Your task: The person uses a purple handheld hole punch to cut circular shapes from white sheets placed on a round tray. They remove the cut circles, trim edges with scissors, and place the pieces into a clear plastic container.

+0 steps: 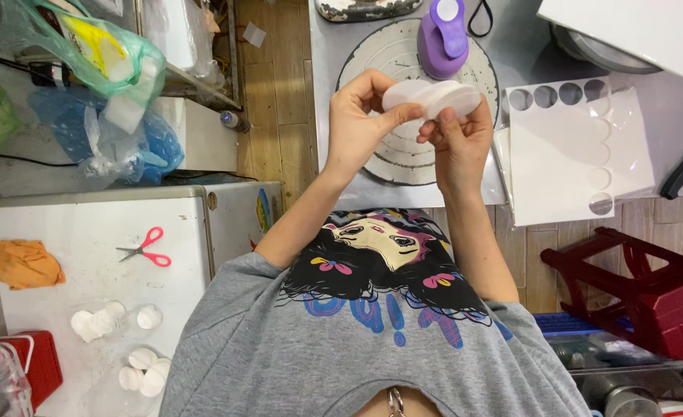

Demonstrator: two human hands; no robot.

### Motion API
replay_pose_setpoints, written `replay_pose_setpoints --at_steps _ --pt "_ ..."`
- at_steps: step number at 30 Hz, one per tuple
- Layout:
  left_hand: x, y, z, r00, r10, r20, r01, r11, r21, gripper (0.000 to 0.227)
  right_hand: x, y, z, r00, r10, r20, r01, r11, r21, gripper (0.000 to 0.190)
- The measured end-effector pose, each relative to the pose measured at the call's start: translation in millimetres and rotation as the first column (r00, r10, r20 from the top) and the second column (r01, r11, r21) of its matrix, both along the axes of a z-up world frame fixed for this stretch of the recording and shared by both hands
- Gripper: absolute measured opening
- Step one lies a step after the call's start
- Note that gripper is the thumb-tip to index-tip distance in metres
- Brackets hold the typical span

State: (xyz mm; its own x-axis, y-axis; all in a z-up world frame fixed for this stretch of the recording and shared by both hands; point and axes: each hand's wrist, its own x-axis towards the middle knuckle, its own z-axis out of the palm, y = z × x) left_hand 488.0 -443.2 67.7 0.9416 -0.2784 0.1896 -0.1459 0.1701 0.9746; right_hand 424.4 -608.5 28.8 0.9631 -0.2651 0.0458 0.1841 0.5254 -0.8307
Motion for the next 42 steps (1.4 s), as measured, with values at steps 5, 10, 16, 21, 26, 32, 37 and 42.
replay_pose_setpoints --at_steps 5,10,16,21,26,32,37,42 --pt "14 -2 4 0.984 -0.047 -0.169 0.032 0.995 -0.091 0.026 13 -7 -14 0.996 0.084 -0.042 -0.066 0.948 0.312 0.021" --pt "21 -5 21 0.989 0.036 -0.146 -0.046 0.997 -0.062 0.040 27 -17 -23 0.984 0.178 -0.003 -0.140 0.784 0.605 0.020" --pt "21 0 31 0.934 0.179 0.310 -0.234 0.960 0.153 0.014 32 -11 -7 0.997 0.072 -0.018 -0.065 0.961 0.270 0.019" --pt "27 -1 18 0.978 0.056 0.203 -0.087 0.985 0.149 0.017 37 -5 5 1.000 -0.004 -0.019 0.004 1.000 -0.030 0.021" --pt "36 -6 4 0.987 0.062 -0.152 -0.075 0.994 -0.081 0.018 42 -11 3 0.998 0.016 -0.068 -0.008 0.994 0.113 0.022" --pt "44 2 2 0.982 0.104 -0.158 -0.126 0.983 -0.134 0.020 39 -15 1 0.998 0.034 -0.059 -0.022 0.983 0.183 0.027" --pt "44 -3 6 0.982 0.152 -0.108 -0.166 0.976 -0.138 0.033 35 -12 4 0.998 -0.003 -0.060 0.011 0.990 0.139 0.027" --pt "43 -6 11 0.989 0.140 -0.041 -0.146 0.951 -0.272 0.046 31 -12 3 0.998 -0.047 -0.051 0.055 0.985 0.162 0.027"
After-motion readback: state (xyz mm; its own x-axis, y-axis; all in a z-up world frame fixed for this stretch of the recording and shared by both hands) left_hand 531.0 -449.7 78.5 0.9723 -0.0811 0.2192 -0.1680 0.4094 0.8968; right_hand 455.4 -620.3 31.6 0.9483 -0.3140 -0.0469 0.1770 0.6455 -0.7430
